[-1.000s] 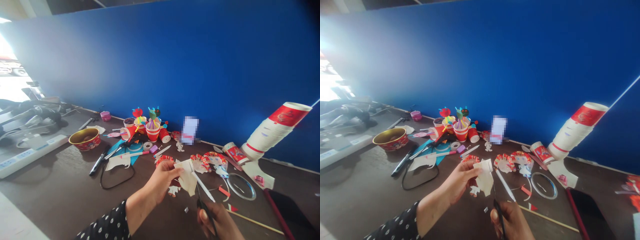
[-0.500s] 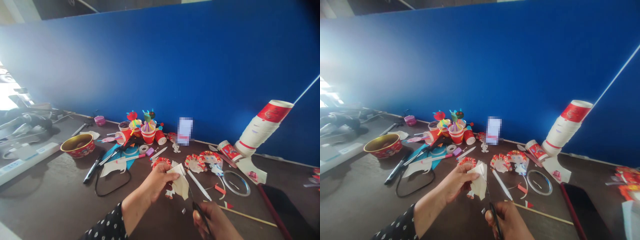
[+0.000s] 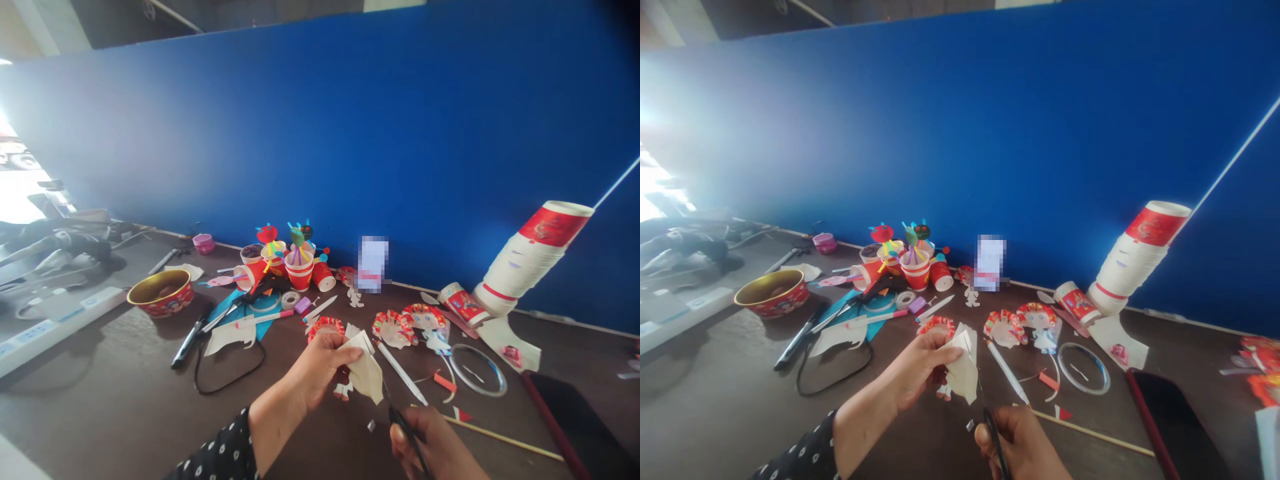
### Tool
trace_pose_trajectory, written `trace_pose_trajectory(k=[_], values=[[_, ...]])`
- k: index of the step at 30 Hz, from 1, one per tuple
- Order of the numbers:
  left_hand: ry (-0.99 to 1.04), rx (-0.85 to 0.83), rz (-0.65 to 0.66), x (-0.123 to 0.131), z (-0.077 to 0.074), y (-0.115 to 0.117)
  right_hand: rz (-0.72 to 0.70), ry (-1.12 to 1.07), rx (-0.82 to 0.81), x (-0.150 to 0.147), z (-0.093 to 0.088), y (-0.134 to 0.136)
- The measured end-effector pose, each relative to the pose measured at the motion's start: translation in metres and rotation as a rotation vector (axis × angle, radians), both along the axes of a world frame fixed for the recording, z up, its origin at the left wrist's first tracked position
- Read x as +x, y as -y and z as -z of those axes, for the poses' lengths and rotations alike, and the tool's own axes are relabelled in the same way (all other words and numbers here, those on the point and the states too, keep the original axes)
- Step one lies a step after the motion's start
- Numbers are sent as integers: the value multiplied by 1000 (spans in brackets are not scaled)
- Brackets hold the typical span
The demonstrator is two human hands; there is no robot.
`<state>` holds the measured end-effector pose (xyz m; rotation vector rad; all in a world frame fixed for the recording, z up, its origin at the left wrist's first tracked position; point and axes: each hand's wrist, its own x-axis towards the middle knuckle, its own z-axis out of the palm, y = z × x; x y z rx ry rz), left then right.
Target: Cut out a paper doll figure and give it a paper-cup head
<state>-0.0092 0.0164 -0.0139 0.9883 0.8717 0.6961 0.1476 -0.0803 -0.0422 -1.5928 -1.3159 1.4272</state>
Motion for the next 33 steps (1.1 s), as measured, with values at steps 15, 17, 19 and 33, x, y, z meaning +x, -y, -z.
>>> trace_pose_trajectory(k=[15,17,19,33], values=[[62,-5,-6,1,-2,2,-23,-15,15,1,0,2],[59,4,-10,1,-3,2,-25,-12,1,1,0,2],[58,15,-17,1,-4,2,-18,-24,3,1,0,2],[25,59,59,-1,-7,5,58,-128,145,7,5,6]])
